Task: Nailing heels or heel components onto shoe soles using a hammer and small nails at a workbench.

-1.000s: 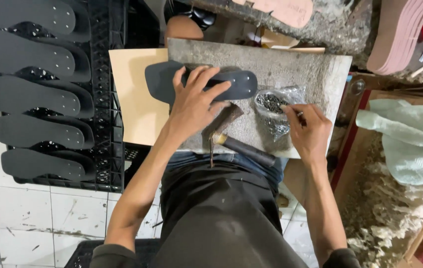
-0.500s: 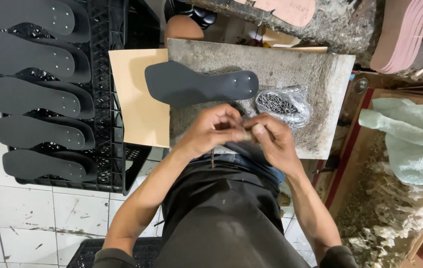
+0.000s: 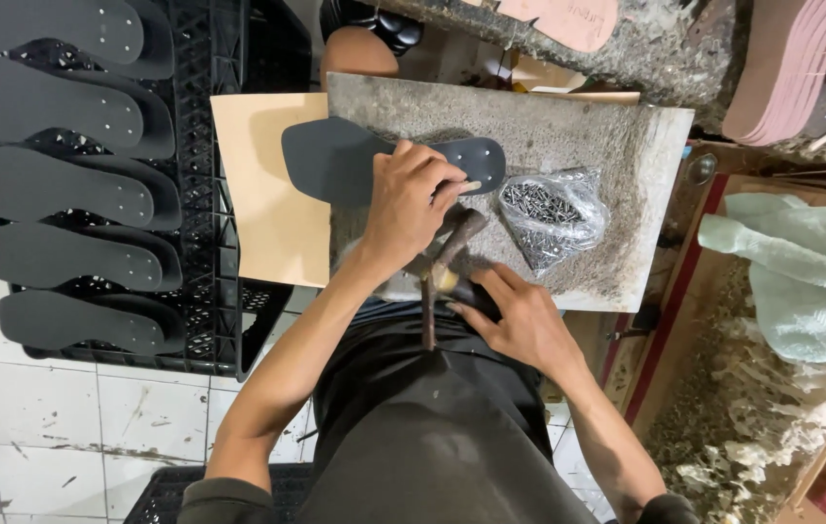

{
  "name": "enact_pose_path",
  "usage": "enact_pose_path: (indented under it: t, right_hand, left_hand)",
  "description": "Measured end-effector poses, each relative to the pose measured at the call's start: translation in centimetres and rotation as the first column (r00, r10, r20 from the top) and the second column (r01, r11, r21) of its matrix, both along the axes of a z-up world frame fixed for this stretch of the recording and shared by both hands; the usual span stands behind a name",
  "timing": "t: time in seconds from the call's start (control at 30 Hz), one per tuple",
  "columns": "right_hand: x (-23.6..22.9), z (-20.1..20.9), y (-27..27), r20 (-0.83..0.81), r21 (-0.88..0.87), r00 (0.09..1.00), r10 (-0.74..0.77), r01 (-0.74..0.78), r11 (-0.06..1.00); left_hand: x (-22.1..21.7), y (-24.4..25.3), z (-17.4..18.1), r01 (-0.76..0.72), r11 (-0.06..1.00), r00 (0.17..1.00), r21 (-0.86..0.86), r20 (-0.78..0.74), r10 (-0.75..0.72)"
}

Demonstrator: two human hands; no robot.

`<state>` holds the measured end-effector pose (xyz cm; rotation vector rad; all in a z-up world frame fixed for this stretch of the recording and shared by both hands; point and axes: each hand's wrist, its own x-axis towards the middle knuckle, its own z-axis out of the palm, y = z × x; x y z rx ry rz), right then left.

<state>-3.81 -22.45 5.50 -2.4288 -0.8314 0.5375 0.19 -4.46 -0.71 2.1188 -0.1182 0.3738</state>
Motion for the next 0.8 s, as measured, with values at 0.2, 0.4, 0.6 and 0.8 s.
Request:
enact_pose_path:
  t: [0.2, 0.4, 0.6, 0.8]
  right_hand:
    - [-0.4, -0.5, -1.5, -0.181, 0.187, 0.978, -0.099, 0.133, 0.973]
    - [-1.6, -2.5, -3.8, -0.155, 0.269, 0.950, -0.272, 0.305, 0.914]
    - [-1.1, -3.3, -4.0, 0.090, 0.171, 0.959, -0.270, 0.253, 0.952]
    - [-1.7, -5.6, -6.5, 0.161, 0.051, 0.908, -0.386, 0.383, 0.922]
  left_hand:
    - [-0.1, 0.3, 0.0, 0.002, 0.998, 0.993, -0.065, -0.117, -0.009]
    - [0.2, 0.2, -0.4, 0.026, 1.000, 0.975, -0.017, -0.222, -0.029]
    - [0.4, 0.0, -1.0, -0.014, 0.996, 0.952, -0.087, -0.305, -0.013]
    - [0.2, 0.1, -3.9, 0.075, 0.997, 0.884, 0.010, -0.463, -0.062]
